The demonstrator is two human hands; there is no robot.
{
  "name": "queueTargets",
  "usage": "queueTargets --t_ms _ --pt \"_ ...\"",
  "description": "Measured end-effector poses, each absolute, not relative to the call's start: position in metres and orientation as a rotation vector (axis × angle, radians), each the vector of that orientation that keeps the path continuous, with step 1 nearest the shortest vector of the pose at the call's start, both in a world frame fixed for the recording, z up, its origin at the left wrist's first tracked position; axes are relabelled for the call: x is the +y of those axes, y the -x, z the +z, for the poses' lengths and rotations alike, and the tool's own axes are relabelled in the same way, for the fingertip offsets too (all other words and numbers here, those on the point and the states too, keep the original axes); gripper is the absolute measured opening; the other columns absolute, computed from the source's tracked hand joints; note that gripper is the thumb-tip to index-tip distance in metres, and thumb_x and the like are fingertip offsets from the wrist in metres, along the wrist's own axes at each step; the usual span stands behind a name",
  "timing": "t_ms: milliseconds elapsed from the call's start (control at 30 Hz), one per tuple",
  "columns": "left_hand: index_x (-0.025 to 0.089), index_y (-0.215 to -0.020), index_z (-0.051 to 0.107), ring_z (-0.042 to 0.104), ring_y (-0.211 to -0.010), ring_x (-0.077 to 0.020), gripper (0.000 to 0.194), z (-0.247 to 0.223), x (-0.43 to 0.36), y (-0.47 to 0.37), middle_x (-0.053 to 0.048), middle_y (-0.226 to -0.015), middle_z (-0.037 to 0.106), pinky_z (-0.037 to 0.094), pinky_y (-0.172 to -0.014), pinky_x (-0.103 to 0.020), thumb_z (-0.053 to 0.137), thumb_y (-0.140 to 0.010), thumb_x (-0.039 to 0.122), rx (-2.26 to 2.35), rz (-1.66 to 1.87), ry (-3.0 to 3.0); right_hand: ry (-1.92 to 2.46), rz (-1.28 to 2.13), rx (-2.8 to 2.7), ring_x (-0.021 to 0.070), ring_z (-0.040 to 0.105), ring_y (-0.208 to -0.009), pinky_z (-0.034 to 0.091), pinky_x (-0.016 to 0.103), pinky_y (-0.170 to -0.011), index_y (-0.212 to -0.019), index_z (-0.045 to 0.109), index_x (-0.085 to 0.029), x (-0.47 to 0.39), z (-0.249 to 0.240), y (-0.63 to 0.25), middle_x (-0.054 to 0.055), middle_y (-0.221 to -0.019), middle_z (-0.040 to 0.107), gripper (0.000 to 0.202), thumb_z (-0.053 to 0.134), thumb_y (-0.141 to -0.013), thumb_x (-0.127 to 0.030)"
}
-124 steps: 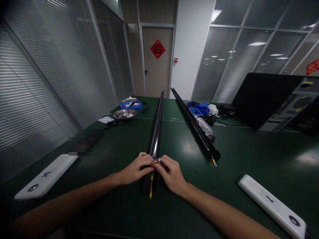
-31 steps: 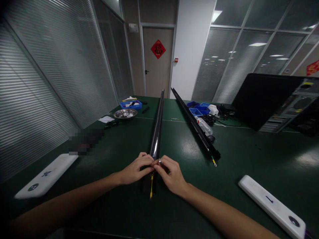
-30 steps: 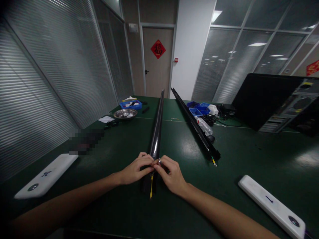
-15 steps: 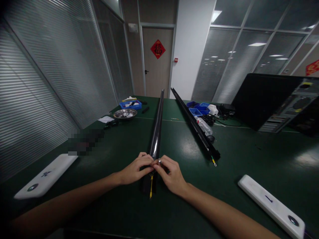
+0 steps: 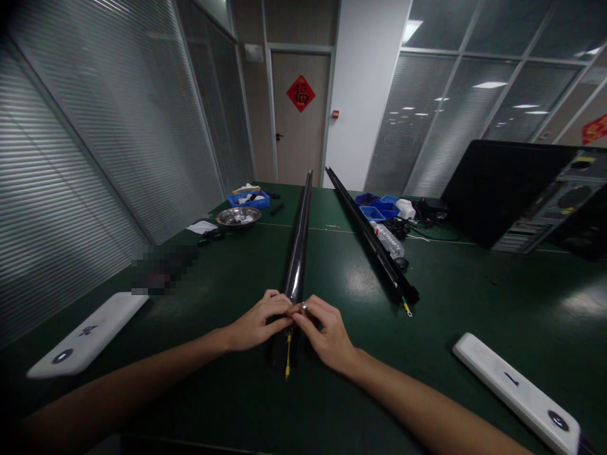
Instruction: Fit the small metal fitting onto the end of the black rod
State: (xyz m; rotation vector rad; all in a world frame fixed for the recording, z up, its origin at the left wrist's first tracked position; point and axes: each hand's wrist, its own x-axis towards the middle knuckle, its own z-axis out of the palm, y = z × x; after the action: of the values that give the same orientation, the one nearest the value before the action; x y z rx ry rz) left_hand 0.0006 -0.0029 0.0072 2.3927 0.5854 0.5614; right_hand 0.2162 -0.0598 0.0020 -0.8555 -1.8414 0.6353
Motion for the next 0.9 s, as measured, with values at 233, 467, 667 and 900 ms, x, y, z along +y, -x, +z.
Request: queueTargets --t_ms 233,467,667,900 --pt "0.02 -0.105 0.065 0.058 -0.104 -0.0188 0.012 0.0081 -0.0028 -0.0008 -0.001 -0.102 0.067 0.028 -0.103 -0.036 0.053 -0.105 0.022 0.579 0.552 -2.4 0.84 0.659 -1.835 0.0203 0.065 -0.082 0.051 0.033 -0.075 -0.105 0.076 -0.02 -0.0595 0.0023 -0.2163 0.006 -0.089 0.067 0.022 0.055 -0.105 -0.026" --pt "0.02 -0.101 0.065 0.059 -0.1 -0.0179 0.014 0.0081 -0.0031 -0.0007 0.0 -0.098 0.066 0.029 -0.103 -0.036 0.052 -0.106 0.023 0.575 0.572 -2.404 0.832 0.663 -1.837 0.0198 0.065 -0.083 0.05 0.032 -0.076 -0.108 0.076 -0.021 -0.06 0.0024 -0.2165 0.005 -0.089 0.067 0.02 0.057 -0.104 -0.025" --pt "0.02 -0.1 0.065 0.059 -0.102 -0.0183 0.015 0.0078 -0.0033 -0.0018 0.0 -0.098 0.066 0.029 -0.103 -0.036 0.052 -0.106 0.025 0.59 0.571 -2.407 0.864 0.639 -1.842 0.0194 0.063 -0.079 0.049 0.032 -0.072 -0.104 0.076 -0.02 -0.058 0.0005 -0.2163 0.004 -0.086 0.066 0.019 0.058 -0.104 -0.026" --pt "0.019 -0.099 0.065 0.059 -0.101 -0.0193 0.014 0.0087 -0.0032 -0.0007 -0.001 -0.098 0.066 0.029 -0.102 -0.037 0.054 -0.104 0.025 0.574 0.571 -2.401 0.835 0.653 -1.838 0.0198 0.064 -0.083 0.05 0.032 -0.075 -0.106 0.076 -0.021 -0.0605 0.0028 -0.2169 0.005 -0.089 0.067 0.021 0.055 -0.105 -0.025"
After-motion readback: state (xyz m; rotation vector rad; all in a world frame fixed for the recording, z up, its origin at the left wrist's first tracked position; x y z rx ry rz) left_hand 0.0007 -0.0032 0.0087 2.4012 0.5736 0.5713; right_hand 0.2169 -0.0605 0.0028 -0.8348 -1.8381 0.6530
